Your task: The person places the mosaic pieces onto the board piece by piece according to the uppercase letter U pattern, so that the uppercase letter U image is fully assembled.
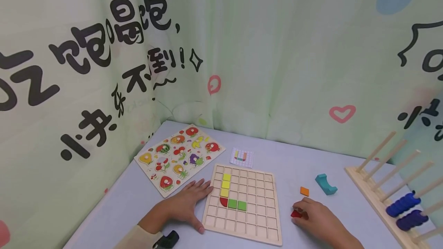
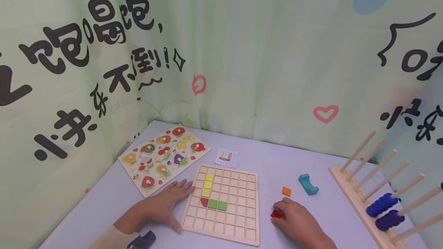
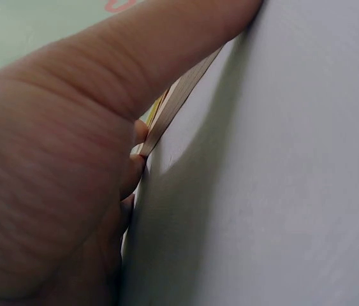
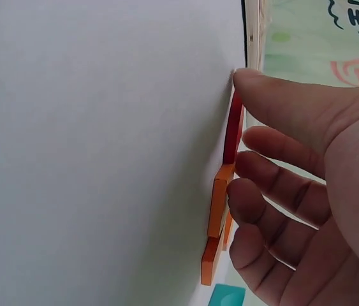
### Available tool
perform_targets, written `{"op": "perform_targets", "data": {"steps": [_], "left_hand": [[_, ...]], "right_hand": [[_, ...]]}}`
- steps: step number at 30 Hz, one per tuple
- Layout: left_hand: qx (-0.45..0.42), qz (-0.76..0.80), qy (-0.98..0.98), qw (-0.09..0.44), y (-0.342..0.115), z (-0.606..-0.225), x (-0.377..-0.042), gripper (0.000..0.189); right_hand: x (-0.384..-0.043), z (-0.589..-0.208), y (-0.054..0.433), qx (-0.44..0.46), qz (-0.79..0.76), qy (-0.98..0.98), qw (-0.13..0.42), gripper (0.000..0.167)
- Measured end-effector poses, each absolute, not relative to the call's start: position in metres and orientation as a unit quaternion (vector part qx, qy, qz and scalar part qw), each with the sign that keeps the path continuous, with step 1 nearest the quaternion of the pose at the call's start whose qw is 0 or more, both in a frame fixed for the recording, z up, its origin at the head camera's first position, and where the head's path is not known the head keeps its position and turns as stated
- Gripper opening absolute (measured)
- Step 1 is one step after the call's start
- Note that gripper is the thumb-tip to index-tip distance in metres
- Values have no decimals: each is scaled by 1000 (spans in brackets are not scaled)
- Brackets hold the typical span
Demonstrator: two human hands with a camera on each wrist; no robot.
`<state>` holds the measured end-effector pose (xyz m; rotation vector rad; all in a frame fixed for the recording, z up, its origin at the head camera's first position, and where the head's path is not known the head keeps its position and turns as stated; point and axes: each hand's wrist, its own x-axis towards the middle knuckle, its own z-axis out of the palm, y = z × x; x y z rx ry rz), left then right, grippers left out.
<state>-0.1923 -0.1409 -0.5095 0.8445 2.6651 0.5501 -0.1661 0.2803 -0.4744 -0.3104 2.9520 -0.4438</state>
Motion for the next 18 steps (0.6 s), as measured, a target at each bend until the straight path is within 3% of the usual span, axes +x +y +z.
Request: {"op": "perform_targets", "data": {"steps": [18], "left_hand": [[291, 183, 928, 145, -140, -507, -193, 123]], "right_hand": [[-168, -474, 274, -117, -157, 977, 88, 21]]}}
